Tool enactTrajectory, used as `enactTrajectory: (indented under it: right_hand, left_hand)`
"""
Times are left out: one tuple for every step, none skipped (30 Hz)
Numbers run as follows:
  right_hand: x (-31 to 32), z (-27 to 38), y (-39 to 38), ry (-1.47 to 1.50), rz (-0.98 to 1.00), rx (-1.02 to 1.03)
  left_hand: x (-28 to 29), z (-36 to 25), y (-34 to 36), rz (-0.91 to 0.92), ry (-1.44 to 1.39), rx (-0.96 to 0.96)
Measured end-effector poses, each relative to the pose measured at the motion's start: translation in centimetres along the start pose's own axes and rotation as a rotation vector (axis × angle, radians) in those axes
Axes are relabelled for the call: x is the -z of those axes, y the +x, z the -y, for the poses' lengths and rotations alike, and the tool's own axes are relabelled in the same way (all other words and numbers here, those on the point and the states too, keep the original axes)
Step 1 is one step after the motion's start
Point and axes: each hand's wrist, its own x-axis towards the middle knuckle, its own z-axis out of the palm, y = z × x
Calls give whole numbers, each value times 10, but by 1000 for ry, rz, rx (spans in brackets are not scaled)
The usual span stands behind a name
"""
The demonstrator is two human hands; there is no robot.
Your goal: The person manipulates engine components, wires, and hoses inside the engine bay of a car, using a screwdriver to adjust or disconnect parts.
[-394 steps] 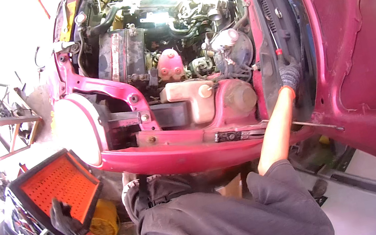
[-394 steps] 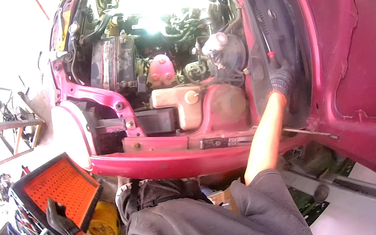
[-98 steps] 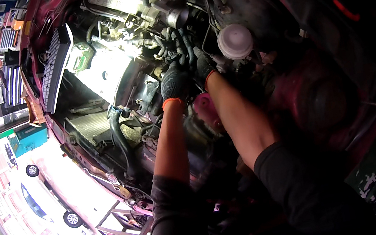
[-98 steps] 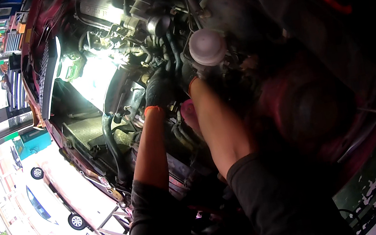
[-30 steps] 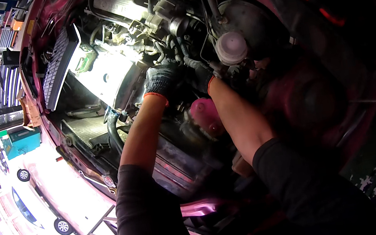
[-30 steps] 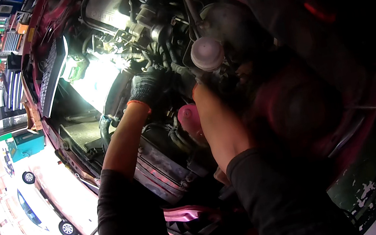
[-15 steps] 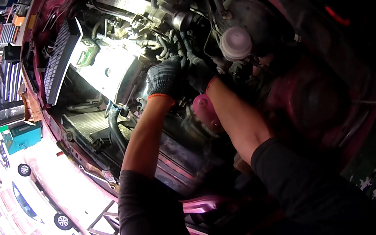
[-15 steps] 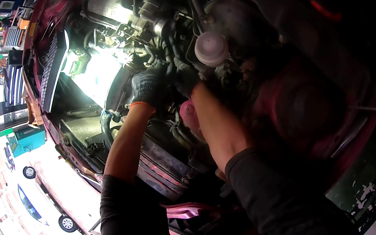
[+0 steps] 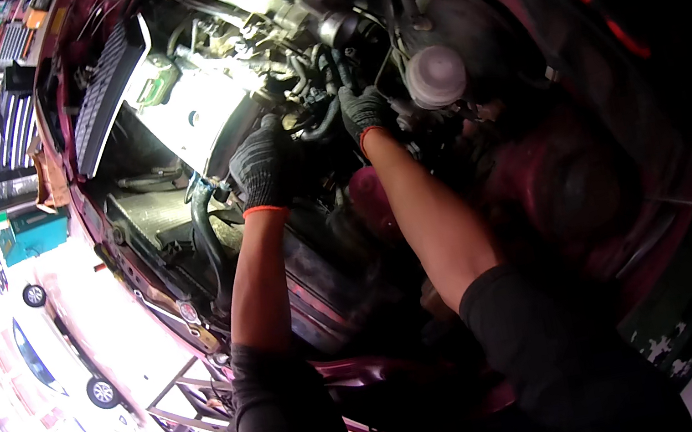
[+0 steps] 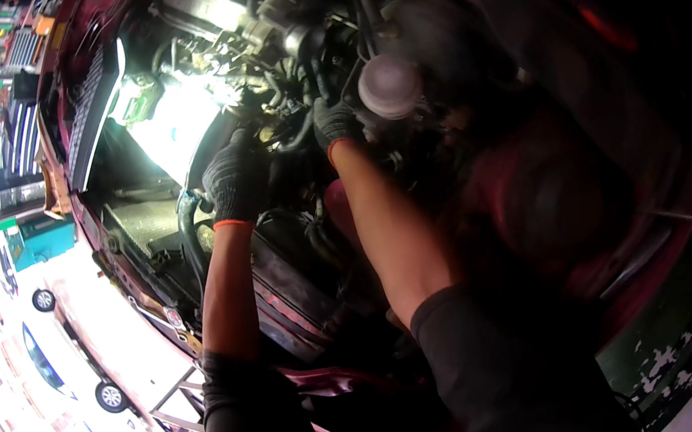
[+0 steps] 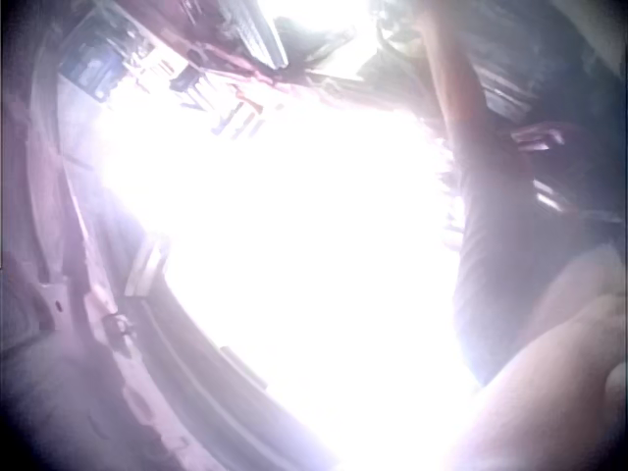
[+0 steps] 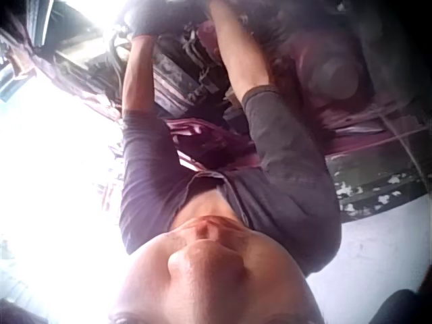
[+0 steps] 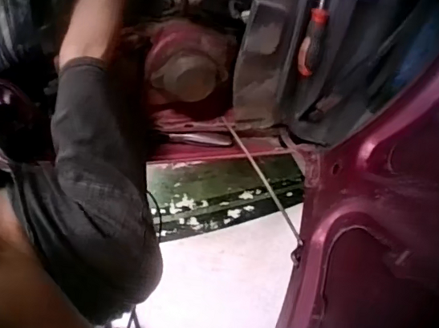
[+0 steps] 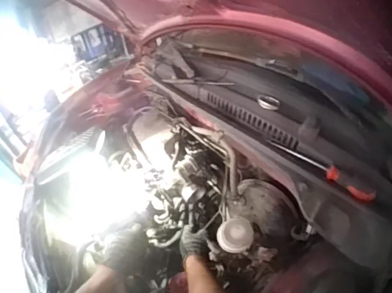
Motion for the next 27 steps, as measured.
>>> enactTrajectory:
  right_hand:
    - [-3, 5, -10, -301, -48, 53]
    - [-9, 13, -12, -263, -41, 159]
    - [-10, 26, -4, -227, -50, 285]
    - [-7, 40, 2, -155, 44, 240]
    - [-12, 50, 4, -73, 144, 177]
    - [-18, 60, 7, 5, 240, 109]
    - [-21, 67, 17, -301, 335, 131]
    - [-16, 58, 29, -258, 369, 146]
    - [-8, 46, 42, -220, 401, 158]
    - [-1, 40, 56, -171, 435, 172]
    - [-6, 61, 35, 77, 507, -6]
    - [-5, 90, 16, 308, 539, -189]
    - [-6, 89, 23, 262, 473, -130]
    - [-6, 88, 30, 119, 492, -195]
    - [-7, 100, 31, -16, 512, -257]
    - [-9, 97, 31, 29, 542, -291]
    - [-10, 94, 30, 76, 573, -326]
    - [-11, 89, 34, 120, 559, -296]
    - [-13, 83, 39, 172, 548, -269]
    - [-15, 77, 44, 223, 539, -241]
    - [-12, 72, 46, 96, 567, -155]
    - [-11, 67, 49, -29, 588, -64]
    - [-8, 62, 52, -214, 628, 43]
    - [-9, 65, 52, -390, 669, 155]
    - [-12, 66, 51, -564, 706, 270]
    - [-17, 68, 48, -737, 739, 388]
    - [-22, 66, 42, -718, 748, 334]
  left_hand:
    - [0, 4, -2, -6, -4, -8]
    - [-3, 10, -7, -3, 66, -18]
    - [-6, 10, -7, 19, 36, -13]
    - [-10, 12, -9, 41, 7, -7]
    - [-6, 16, -16, 75, -9, 9]
    - [0, 23, -27, 101, 0, -47]
    - [17, 23, -39, 63, -66, -20]
    - [29, 16, -49, 18, -153, -8]
    - [37, 8, -55, -27, -245, -1]
    - [48, 7, -64, -86, -320, -47]
    - [57, 28, -86, -128, -354, -49]
    - [63, 41, -102, -173, -394, -63]
    - [60, 39, -107, -181, -436, -65]
    - [58, 38, -111, -188, -476, -69]
    - [58, 36, -115, -197, -508, -69]
    - [57, 29, -118, -191, -541, -101]
    - [54, 15, -121, -186, -573, -133]
    - [51, 0, -118, -187, -603, -177]
    - [51, -13, -114, -179, -626, -218]
    - [55, -25, -111, -105, -600, -222]
    - [59, -35, -112, -23, -583, -222]
    - [64, -42, -114, 58, -566, -222]
    - [68, -44, -119, 70, -545, -241]
    - [75, -45, -126, 80, -515, -255]
    - [81, -45, -133, 91, -484, -267]
    - [88, -41, -141, 56, -432, -235]
    - [95, -32, -151, -13, -460, -224]
